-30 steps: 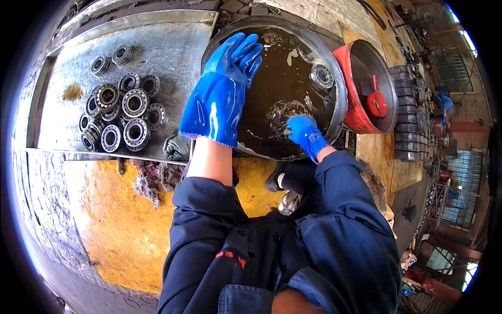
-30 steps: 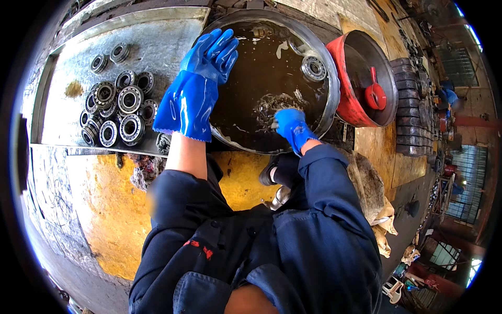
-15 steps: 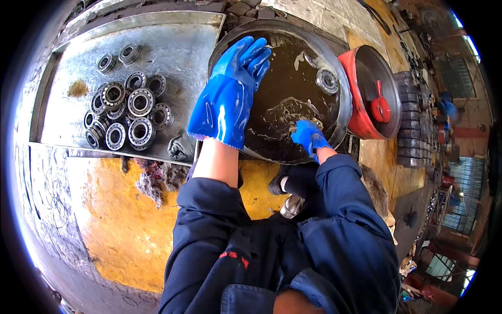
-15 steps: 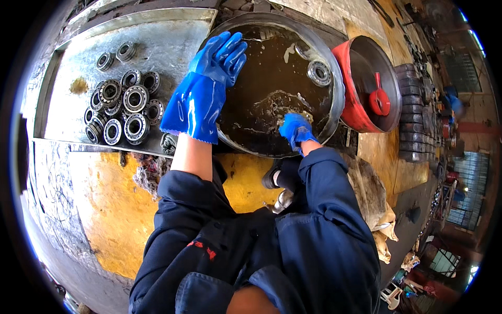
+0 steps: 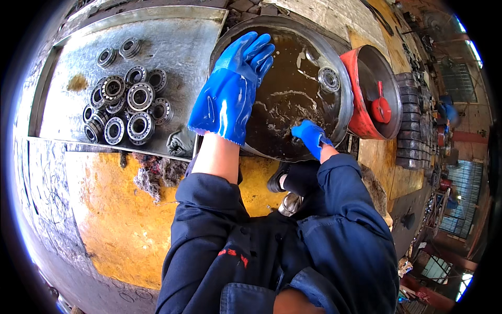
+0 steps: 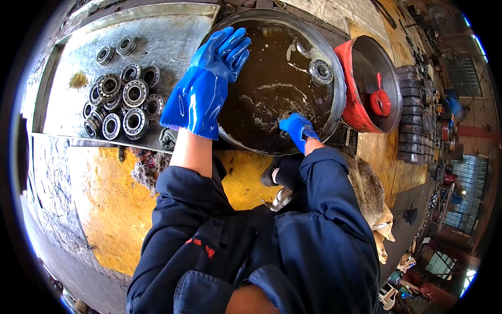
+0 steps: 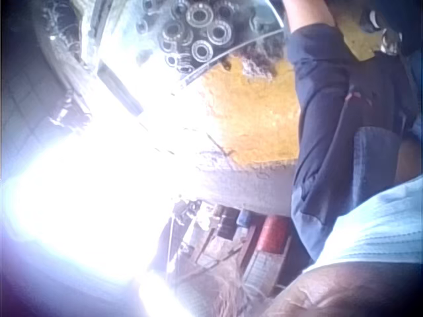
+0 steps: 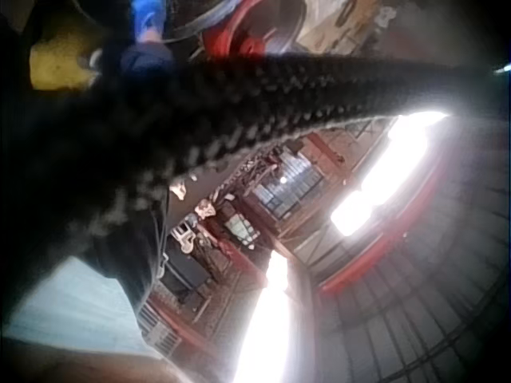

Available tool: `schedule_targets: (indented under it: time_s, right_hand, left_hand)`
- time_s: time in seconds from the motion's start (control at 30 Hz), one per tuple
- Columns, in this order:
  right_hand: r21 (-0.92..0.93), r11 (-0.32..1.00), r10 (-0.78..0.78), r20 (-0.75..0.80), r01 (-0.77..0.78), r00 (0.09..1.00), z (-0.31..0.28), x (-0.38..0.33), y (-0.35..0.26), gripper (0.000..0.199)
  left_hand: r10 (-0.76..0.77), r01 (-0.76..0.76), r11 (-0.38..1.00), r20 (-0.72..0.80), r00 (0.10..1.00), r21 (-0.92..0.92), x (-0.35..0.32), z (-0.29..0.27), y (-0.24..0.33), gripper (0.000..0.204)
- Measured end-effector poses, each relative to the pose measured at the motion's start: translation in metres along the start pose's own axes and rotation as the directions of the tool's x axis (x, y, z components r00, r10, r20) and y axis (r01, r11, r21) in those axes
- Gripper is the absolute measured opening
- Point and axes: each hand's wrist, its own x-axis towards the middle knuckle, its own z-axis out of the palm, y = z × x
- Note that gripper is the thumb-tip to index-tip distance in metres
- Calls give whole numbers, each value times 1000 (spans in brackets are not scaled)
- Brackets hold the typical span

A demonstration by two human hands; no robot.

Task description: The person repeatedly dips ball bearings into a dark liquid in a metal basin, agitates them by hand, and places them onto a metal tray. The person handles the bearings one at a time, rotating them in the liquid and then setting them aside on the tray.

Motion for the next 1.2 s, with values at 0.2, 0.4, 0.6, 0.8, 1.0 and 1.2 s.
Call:
schedule_targets:
  time_s: [0.2, 0.4, 0.6, 0.8, 1.0, 1.2]
  right_hand:
    - [-676, 676, -278, 135, 293, 951, -9, -4, -44, 16]
    - [-338, 921, -187, 46, 192, 981, -7, -1, -29, 24]
    - [-55, 997, -56, -16, 55, 998, 5, -1, -10, 37]
    - [-528, 745, -392, 149, 408, 908, -6, -2, -37, 23]
    - [179, 979, -114, 94, 96, 989, 8, -3, 5, 36]
    - [-611, 718, -292, 168, 332, 942, -15, -11, -51, 26]
  left_hand:
    - [155, -151, 988, 275, 949, -36, 11, -30, -13, 37]
    - [79, -76, 997, 161, 984, -26, 8, -18, -7, 36]
    - [50, -47, 999, 137, 989, -20, 10, -14, -8, 34]
    - [103, -101, 995, 182, 978, -22, 12, -21, -10, 34]
    - [93, -91, 996, 168, 981, -21, 9, -16, -9, 33]
    - [137, -138, 990, 212, 968, -9, 8, -18, -14, 35]
